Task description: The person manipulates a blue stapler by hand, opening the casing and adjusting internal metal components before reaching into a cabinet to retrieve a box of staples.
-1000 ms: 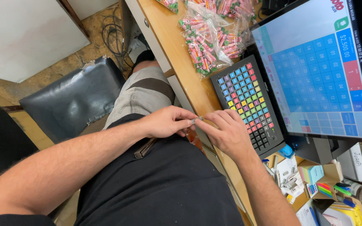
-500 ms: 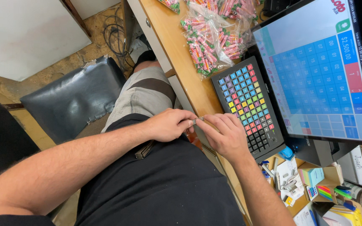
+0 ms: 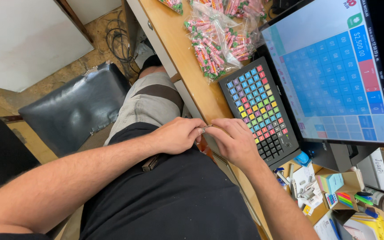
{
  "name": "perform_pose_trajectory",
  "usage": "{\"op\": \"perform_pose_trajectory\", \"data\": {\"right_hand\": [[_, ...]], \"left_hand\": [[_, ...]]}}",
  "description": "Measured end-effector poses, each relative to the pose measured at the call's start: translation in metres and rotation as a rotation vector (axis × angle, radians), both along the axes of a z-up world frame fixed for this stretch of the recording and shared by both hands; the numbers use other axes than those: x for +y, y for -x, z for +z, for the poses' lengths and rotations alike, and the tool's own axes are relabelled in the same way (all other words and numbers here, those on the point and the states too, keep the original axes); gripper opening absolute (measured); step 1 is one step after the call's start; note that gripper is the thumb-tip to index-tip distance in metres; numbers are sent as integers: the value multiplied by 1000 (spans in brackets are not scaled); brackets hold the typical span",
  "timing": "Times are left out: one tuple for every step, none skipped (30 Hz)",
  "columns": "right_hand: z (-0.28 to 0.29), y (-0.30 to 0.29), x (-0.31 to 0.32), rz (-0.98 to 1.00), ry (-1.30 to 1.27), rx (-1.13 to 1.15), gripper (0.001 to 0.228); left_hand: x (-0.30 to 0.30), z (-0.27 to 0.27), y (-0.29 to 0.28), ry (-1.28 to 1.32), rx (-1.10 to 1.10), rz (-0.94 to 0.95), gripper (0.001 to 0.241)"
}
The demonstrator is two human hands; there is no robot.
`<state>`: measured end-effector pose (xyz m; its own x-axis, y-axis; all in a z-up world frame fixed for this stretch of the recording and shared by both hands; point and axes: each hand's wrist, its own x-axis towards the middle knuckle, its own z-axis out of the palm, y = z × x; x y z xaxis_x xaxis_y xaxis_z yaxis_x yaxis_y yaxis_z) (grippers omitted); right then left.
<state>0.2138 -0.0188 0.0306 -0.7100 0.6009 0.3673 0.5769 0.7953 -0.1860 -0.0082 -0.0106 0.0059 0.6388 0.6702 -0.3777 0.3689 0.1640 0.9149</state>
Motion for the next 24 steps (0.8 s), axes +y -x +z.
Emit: {"op": "perform_pose_trajectory", "data": {"right_hand": [[-1, 0, -3, 3, 4, 0, 18], [-1, 0, -6, -43, 48, 65, 15], [-2, 1, -7, -89, 88, 130, 14], [-2, 0, -6, -86, 88, 130, 14], [-1, -1, -7, -83, 62, 122, 14], [0, -2, -8, -80, 36, 114, 14], [1, -1, -7, -83, 35, 113, 14], [3, -1, -7, -61, -33, 73, 17], [4, 0, -7, -38, -100, 34, 20], [6, 0, -6, -41, -101, 33, 20], [8, 1, -5, -14, -137, 18, 21], [10, 2, -5, 13, -173, 4, 22], [11, 2, -5, 14, -173, 5, 22], [11, 2, -5, 32, -212, -13, 22], [11, 2, -6, 48, -251, -31, 22], [10, 2, -6, 46, -251, -31, 22], [9, 1, -6, 45, -251, -32, 22], [7, 1, -7, 43, -252, -32, 23], [7, 0, -7, 44, -251, -30, 23], [6, -1, -7, 48, -248, -44, 24], [5, -1, -7, 50, -245, -58, 25], [7, 3, -6, 49, -244, -56, 25], [9, 4, -5, 56, -258, -48, 22], [11, 5, -5, 63, -272, -40, 19]], "left_hand": [[0, 4, 1, 4, 0, 3, 38], [0, 8, 2, 10, -7, -5, 38], [2, 12, 3, 12, -14, -12, 38], [2, 11, 4, 11, -14, -8, 38], [2, 10, 3, 13, -11, -10, 37], [2, 9, 3, 15, -7, -12, 37], [2, 7, 1, 14, -9, -15, 37], [1, 6, 0, 21, -9, -16, 37], [1, 4, -1, 28, -8, -17, 37], [2, 4, -2, 28, -9, -19, 37], [2, 5, -2, 27, -5, -25, 37], [3, 5, -1, 27, -2, -30, 38], [2, 6, -1, 27, -1, -30, 38], [2, 6, -1, 20, 3, -30, 37], [2, 6, -1, 13, 6, -33, 37], [2, 5, -2, 13, 6, -35, 37], [1, 4, -3, 2, 6, -36, 37], [1, 3, -3, -10, 7, -36, 37], [0, 1, -3, -9, 8, -35, 37], [-1, 0, -4, -17, -1, -30, 37], [-1, -1, -4, -26, -10, -27, 37], [-2, -1, -3, -25, -9, -28, 37], [-3, -1, -3, -31, -2, -26, 37], [-3, -1, -4, -37, 4, -24, 37]]}}
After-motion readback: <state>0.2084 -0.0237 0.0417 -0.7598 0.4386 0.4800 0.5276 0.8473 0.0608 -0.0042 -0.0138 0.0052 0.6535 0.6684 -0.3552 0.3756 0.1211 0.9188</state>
